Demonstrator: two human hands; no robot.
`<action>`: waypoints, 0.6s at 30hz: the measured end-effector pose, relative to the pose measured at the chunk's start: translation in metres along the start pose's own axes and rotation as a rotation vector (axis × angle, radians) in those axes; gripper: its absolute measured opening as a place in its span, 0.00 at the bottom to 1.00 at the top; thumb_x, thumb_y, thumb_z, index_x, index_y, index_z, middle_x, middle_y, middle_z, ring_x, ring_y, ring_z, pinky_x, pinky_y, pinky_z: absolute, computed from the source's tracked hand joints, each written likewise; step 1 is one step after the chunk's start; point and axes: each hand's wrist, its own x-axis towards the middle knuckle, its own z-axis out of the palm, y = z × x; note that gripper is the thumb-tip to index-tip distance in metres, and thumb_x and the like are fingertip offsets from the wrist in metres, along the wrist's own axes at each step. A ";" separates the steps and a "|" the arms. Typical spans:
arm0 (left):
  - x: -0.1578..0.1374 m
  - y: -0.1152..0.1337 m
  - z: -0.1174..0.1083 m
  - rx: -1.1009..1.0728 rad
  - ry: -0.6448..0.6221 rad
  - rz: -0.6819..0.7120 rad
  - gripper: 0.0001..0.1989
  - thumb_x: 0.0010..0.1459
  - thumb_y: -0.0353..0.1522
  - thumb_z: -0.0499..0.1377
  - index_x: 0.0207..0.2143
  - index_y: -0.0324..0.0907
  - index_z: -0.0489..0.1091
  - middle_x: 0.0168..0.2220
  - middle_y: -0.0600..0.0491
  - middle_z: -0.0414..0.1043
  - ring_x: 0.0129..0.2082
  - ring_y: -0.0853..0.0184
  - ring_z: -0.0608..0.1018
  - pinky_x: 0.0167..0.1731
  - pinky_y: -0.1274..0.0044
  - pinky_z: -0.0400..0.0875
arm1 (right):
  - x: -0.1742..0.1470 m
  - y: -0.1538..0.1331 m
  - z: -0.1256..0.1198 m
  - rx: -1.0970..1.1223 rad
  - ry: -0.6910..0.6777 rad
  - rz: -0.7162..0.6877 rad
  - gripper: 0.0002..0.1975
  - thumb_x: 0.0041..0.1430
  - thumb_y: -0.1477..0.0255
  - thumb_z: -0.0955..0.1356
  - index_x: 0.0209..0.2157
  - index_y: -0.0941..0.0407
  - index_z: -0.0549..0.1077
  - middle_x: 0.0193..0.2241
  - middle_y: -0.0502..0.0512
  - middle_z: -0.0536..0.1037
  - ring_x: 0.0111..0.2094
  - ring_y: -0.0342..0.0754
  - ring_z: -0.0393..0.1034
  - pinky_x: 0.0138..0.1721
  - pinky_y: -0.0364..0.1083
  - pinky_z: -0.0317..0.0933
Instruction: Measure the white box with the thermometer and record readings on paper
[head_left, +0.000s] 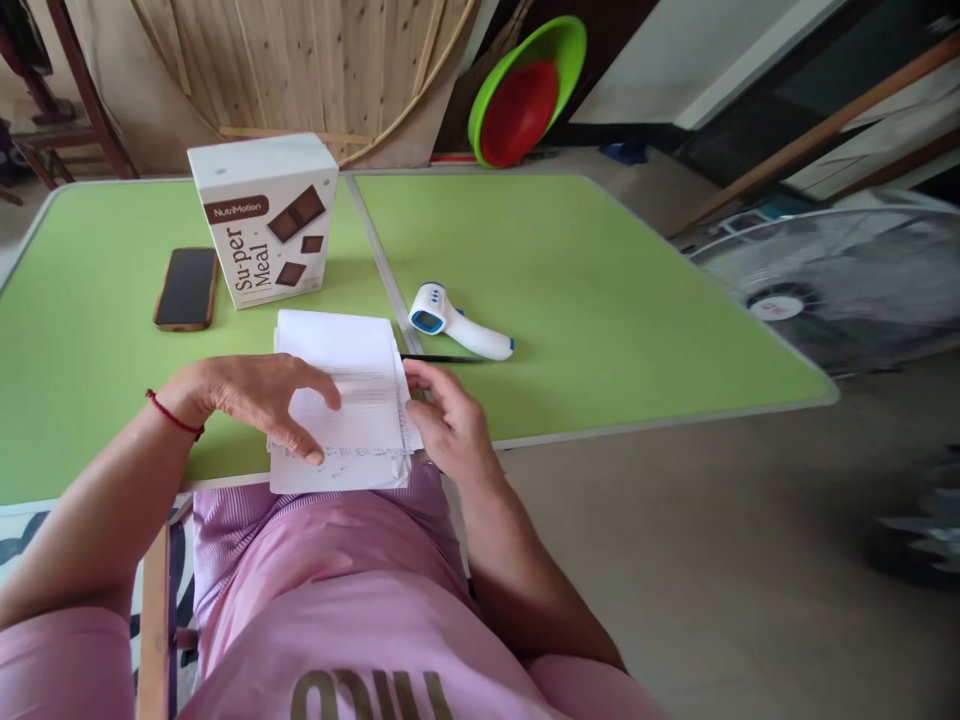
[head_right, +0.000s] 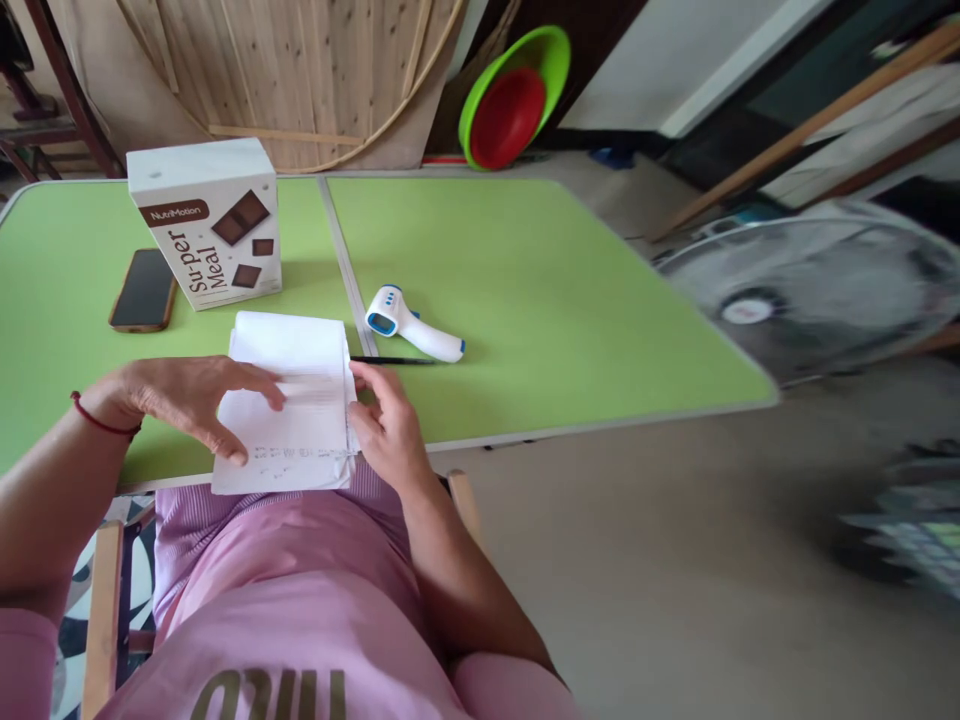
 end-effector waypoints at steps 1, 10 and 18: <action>-0.001 0.002 -0.001 -0.022 -0.053 -0.033 0.33 0.51 0.52 0.73 0.56 0.49 0.78 0.56 0.51 0.83 0.50 0.54 0.85 0.51 0.69 0.77 | 0.000 -0.001 -0.002 -0.085 0.048 -0.088 0.20 0.67 0.71 0.64 0.58 0.50 0.76 0.55 0.62 0.79 0.55 0.57 0.76 0.53 0.58 0.76; 0.031 -0.041 0.018 -0.068 0.584 0.030 0.30 0.59 0.50 0.69 0.54 0.38 0.76 0.54 0.38 0.80 0.54 0.49 0.82 0.55 0.61 0.77 | -0.001 -0.025 0.008 -0.418 -0.507 -0.369 0.38 0.68 0.45 0.67 0.67 0.58 0.70 0.71 0.72 0.68 0.74 0.70 0.58 0.72 0.75 0.53; 0.049 -0.060 0.035 0.188 0.252 -0.157 0.68 0.53 0.68 0.63 0.79 0.37 0.41 0.80 0.34 0.28 0.80 0.37 0.34 0.75 0.45 0.28 | 0.002 -0.017 0.001 -0.392 -0.481 -0.386 0.33 0.71 0.45 0.63 0.61 0.56 0.76 0.68 0.69 0.72 0.72 0.67 0.62 0.72 0.71 0.55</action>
